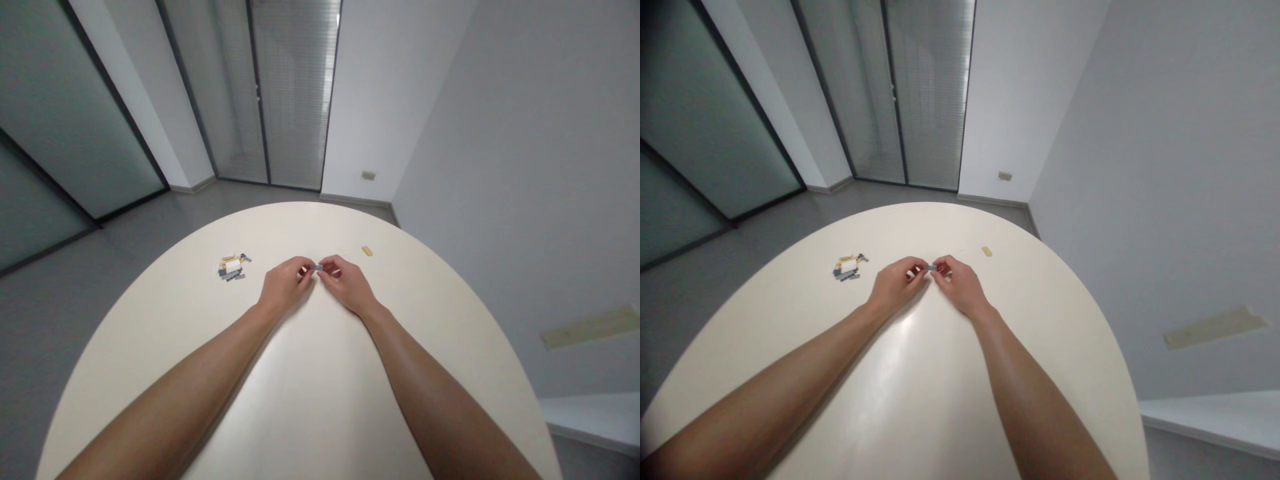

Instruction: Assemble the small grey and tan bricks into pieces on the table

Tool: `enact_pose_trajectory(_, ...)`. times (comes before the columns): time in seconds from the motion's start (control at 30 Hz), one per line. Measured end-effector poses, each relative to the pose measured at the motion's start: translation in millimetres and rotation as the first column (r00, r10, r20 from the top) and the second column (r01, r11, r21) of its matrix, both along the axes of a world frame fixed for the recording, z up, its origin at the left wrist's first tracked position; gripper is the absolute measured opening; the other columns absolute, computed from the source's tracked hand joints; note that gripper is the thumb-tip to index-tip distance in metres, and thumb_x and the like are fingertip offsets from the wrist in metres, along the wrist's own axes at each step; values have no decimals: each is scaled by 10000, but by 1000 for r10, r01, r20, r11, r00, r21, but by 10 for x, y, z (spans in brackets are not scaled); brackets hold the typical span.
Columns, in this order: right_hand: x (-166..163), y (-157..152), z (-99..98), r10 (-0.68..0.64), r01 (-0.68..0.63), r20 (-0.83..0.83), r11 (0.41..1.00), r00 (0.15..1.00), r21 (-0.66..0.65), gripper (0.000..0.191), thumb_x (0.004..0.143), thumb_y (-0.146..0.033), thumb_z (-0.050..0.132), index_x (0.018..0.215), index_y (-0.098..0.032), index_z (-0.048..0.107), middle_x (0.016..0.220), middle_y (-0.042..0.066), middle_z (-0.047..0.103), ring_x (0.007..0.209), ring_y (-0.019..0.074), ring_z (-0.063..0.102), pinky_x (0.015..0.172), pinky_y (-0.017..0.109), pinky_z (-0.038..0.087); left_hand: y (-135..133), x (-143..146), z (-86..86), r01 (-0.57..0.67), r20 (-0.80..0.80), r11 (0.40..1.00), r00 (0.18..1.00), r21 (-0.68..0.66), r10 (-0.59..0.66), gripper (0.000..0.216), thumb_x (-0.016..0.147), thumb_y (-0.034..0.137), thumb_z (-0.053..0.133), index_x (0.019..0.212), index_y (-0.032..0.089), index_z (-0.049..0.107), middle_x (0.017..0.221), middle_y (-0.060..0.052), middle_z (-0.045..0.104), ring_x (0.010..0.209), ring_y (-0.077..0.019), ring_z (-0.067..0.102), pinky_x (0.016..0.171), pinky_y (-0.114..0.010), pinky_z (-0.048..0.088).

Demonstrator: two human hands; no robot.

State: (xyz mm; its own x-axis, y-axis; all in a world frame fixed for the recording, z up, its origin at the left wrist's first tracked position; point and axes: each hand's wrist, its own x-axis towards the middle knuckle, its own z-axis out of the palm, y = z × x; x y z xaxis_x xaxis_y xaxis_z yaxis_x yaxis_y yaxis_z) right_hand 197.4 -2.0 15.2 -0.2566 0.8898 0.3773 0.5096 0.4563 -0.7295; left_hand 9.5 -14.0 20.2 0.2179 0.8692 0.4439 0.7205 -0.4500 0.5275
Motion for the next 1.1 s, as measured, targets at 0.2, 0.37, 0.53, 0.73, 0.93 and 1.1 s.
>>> enact_pose_trajectory(0.2,8,-1,-2,-2,2,10,1000,1000,8,137,897,-275,641,1028,-235,653,910,18,732,834,171,677,789,319,513,-2,8,4,-2,5,1000,1000,-4,2,150,940,266,562,1014,251,691,978,-5,761,809,-160,689,727,-282,502)
enact_pose_trajectory(0.37,3,9,-13,-19,18,31,1000,999,10,131,895,-277,647,1017,-232,657,886,14,730,808,167,670,760,302,497,1,5,3,-15,2,1000,1000,-11,15,154,941,272,561,1021,250,692,982,-5,762,803,-156,688,726,-279,502)
enact_pose_trajectory(0.53,-7,-6,15,-50,53,85,998,995,-27,150,896,-319,661,1009,-222,672,836,12,725,717,157,640,684,286,465,4,-2,-3,-13,7,1000,1000,-18,13,171,950,305,557,1037,242,690,977,-11,763,779,-152,687,710,-274,501)
enact_pose_trajectory(0.73,-9,-13,23,-54,58,86,997,995,-41,149,896,-346,668,977,-221,676,817,13,723,693,153,631,649,273,450,6,-1,-5,-18,5,1000,1000,-18,18,172,950,306,560,1043,241,690,1000,-15,766,789,-157,693,715,-281,506)
enact_pose_trajectory(0.93,1,-13,13,-43,46,97,999,994,-28,172,903,-383,667,955,-220,680,809,16,719,698,154,627,653,274,452,8,0,-1,-22,-4,1000,1000,-20,22,187,943,297,571,1079,242,688,1024,-25,764,833,-168,699,738,-291,517)
enact_pose_trajectory(1.1,7,-2,-4,-40,42,105,999,994,-20,199,919,-406,647,982,-222,688,816,20,723,710,159,638,675,281,461,0,7,17,-26,2,999,1000,-35,26,194,944,289,570,1093,241,686,1025,-28,765,820,-165,698,721,-286,514)
